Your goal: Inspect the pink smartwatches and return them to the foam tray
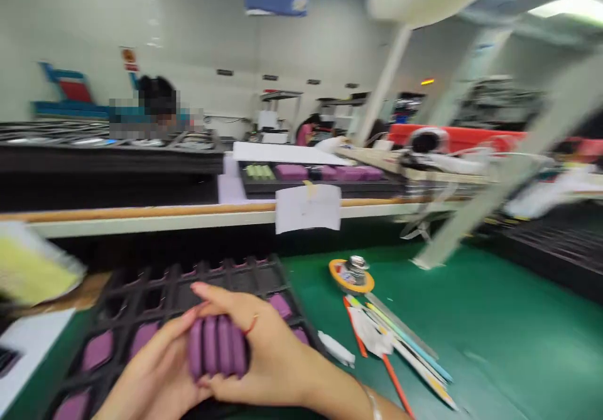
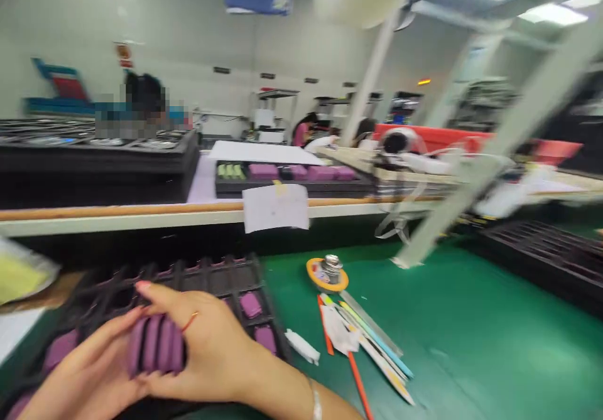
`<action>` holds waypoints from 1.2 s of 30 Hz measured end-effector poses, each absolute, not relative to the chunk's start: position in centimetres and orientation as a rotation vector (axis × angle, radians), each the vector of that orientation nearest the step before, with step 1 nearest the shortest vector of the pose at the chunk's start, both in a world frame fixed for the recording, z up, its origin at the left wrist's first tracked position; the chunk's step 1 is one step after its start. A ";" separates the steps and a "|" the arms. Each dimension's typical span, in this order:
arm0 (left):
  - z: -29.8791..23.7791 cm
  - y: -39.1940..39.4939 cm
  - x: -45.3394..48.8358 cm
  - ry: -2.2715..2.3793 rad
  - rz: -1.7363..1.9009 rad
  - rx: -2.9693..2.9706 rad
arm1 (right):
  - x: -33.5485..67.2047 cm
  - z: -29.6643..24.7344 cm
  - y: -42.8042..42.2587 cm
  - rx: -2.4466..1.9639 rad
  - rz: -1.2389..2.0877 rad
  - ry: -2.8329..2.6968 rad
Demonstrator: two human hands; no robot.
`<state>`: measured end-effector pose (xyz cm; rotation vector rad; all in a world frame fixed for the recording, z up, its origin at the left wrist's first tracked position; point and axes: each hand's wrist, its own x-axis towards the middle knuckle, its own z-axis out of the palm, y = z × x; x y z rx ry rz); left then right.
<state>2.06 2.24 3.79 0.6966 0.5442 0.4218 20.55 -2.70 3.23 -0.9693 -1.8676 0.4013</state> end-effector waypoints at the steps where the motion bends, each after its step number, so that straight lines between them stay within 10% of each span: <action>1: 4.1 1.7 2.3 0.533 0.423 0.682 | 20.7 3.0 -2.9 -0.940 0.477 -1.811; 36: 5.4 0.7 3.4 0.406 0.423 1.211 | 20.8 2.9 -4.2 -0.921 0.474 -1.814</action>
